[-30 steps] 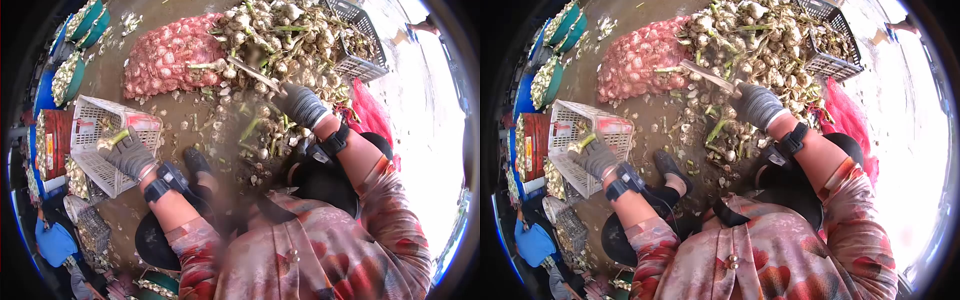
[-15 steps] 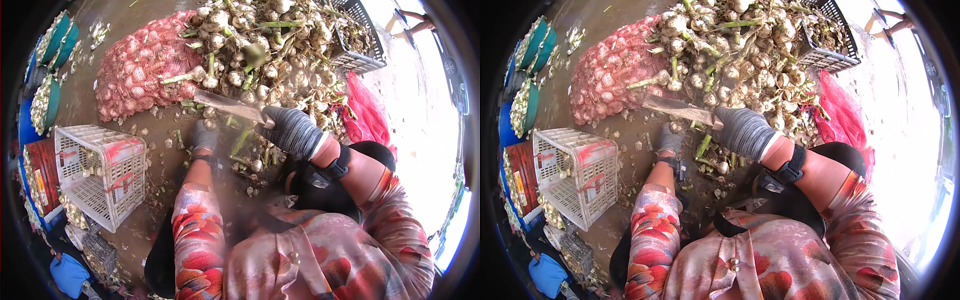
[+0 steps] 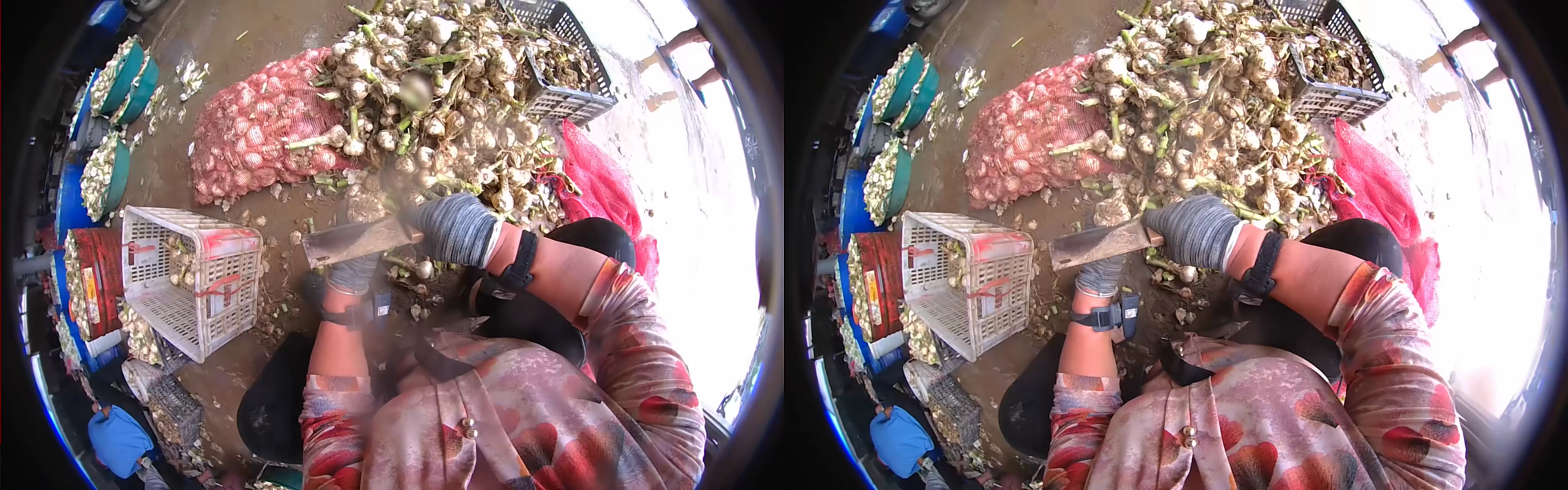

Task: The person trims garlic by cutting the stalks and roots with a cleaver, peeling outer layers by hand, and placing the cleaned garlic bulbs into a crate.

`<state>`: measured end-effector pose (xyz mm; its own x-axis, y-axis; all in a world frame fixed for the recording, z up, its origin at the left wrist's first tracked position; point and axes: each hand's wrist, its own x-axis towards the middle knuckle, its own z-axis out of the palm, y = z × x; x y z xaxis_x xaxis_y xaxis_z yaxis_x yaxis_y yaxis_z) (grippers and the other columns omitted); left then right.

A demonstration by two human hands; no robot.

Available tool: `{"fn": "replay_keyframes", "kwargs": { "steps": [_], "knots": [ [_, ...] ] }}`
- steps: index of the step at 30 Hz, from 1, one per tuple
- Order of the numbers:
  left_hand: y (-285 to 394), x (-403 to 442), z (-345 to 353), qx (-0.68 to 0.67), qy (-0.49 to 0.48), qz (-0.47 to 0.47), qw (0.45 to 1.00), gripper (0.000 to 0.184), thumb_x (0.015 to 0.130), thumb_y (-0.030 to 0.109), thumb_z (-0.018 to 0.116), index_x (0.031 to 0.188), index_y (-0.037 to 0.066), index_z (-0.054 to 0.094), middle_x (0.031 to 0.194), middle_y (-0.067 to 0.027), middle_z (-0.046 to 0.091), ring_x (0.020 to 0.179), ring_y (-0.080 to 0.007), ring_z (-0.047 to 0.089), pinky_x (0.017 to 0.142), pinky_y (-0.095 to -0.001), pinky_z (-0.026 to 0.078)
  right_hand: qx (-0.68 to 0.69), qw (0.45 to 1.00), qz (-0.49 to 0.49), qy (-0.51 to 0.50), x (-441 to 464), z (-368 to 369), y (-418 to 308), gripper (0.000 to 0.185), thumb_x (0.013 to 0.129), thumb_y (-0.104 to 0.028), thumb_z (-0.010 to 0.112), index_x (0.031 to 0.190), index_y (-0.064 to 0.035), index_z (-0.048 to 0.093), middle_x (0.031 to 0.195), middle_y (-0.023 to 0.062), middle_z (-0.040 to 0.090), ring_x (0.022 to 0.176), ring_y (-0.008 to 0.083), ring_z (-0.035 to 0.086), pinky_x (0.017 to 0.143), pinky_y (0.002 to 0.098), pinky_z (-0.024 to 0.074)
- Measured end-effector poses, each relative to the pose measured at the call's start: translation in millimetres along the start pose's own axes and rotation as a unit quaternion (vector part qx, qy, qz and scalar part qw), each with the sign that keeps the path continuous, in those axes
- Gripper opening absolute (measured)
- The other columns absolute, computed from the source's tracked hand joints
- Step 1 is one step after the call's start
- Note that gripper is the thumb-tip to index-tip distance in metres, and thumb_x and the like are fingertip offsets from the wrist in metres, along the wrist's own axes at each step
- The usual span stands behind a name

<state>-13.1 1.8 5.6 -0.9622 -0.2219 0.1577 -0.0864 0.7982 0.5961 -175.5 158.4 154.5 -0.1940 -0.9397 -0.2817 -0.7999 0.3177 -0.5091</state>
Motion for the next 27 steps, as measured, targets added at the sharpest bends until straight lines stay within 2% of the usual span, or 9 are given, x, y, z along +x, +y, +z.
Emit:
{"fn": "replay_keyframes", "kwargs": {
  "steps": [2,6,11,14,16,18,20,24,27],
  "knots": [
    [30,2,-20,0.046,0.026,0.036,0.998,0.046,0.099,0.022,0.047,0.138,0.006,0.03,0.122,-0.008,0.055,0.11,-0.0167,0.054,0.107,-0.0343,0.036,-0.004,1.0,0.007,-0.016,-7,-4,-5,0.023,0.074,-0.015,0.062,0.097,-0.0123,0.061,0.076,0.0147,0.065,0.077,0.0357,0.065,0.066,0.0455,0.0499],
    [58,-9,-26,-0.169,0.125,-0.068,0.975,0.068,0.089,0.029,0.064,0.139,0.001,0.027,0.104,-0.006,0.066,0.092,-0.0193,0.064,0.094,-0.037,0.046,-0.012,1.0,-0.01,0.007,-8,18,8,0.027,0.073,-0.015,0.063,0.099,-0.0123,0.06,0.076,0.0151,0.065,0.076,0.0356,0.066,0.063,0.0462,0.05],
    [47,-30,-19,-0.043,0.1,-0.033,0.994,0.058,0.086,0.024,0.068,0.132,0.002,0.04,0.105,-0.0093,0.064,0.094,-0.0213,0.062,0.084,-0.034,0.049,-0.029,0.998,-0.056,0.019,-4,35,30,0.028,0.073,-0.016,0.063,0.101,-0.0117,0.059,0.074,0.0159,0.064,0.074,0.037,0.065,0.062,0.0471,0.0499],
    [82,-20,-27,-0.117,0.146,-0.087,0.979,0.051,0.082,0.017,0.07,0.123,0.003,0.044,0.1,-0.0096,0.063,0.087,-0.0204,0.062,0.076,-0.0332,0.052,-0.066,0.997,-0.047,0.001,1,33,39,0.024,0.08,-0.022,0.06,0.101,-0.0099,0.061,0.076,0.0164,0.065,0.073,0.0354,0.066,0.064,0.0457,0.0508],
    [119,-9,-52,-0.303,0.141,-0.236,0.913,0.061,0.077,0.014,0.075,0.125,0.003,0.039,0.107,-0.0082,0.056,0.097,-0.018,0.056,0.087,-0.0329,0.047,0.045,0.981,0.189,0.004,22,36,62,0.027,0.087,-0.029,0.056,0.103,-0.0086,0.064,0.079,0.0166,0.067,0.073,0.0327,0.067,0.066,0.043,0.0518],
    [134,-10,-79,-0.258,0.133,-0.217,0.932,0.054,0.075,0.009,0.074,0.118,0.004,0.041,0.107,-0.0084,0.052,0.097,-0.0186,0.053,0.085,-0.0316,0.047,0.065,0.969,0.235,-0.049,24,35,107,0.033,0.091,-0.036,0.052,0.105,-0.0087,0.066,0.081,0.0162,0.068,0.074,0.031,0.067,0.068,0.0412,0.0522],
    [132,-10,-83,-0.319,0.151,-0.269,0.896,0.055,0.074,0.009,0.075,0.118,0.005,0.041,0.106,-0.008,0.052,0.096,-0.0194,0.053,0.089,-0.0326,0.045,0.025,0.982,0.168,0.089,14,24,66,0.024,0.087,-0.03,0.058,0.098,-0.0099,0.065,0.077,0.0169,0.067,0.074,0.0329,0.067,0.067,0.0418,0.0519],
    [88,-20,-63,-0.285,0.107,-0.187,0.934,0.049,0.084,0.02,0.068,0.126,0.006,0.047,0.121,-0.0098,0.055,0.109,-0.0253,0.055,0.097,-0.0386,0.042,-0.023,0.995,-0.048,0.089,-12,5,3,0.022,0.078,-0.022,0.061,0.097,-0.0115,0.058,0.074,0.0151,0.064,0.072,0.0365,0.065,0.063,0.046,0.0498],
    [57,-39,-39,-0.027,0.09,-0.089,0.992,0.04,0.092,0.028,0.056,0.127,0.01,0.05,0.123,-0.01,0.057,0.113,-0.0272,0.053,0.103,-0.045,0.037,-0.037,0.994,-0.086,0.049,-16,-2,-13,0.022,0.073,-0.017,0.062,0.094,-0.0121,0.058,0.071,0.0143,0.063,0.071,0.0364,0.065,0.061,0.0464,0.0495]
  ]
}}
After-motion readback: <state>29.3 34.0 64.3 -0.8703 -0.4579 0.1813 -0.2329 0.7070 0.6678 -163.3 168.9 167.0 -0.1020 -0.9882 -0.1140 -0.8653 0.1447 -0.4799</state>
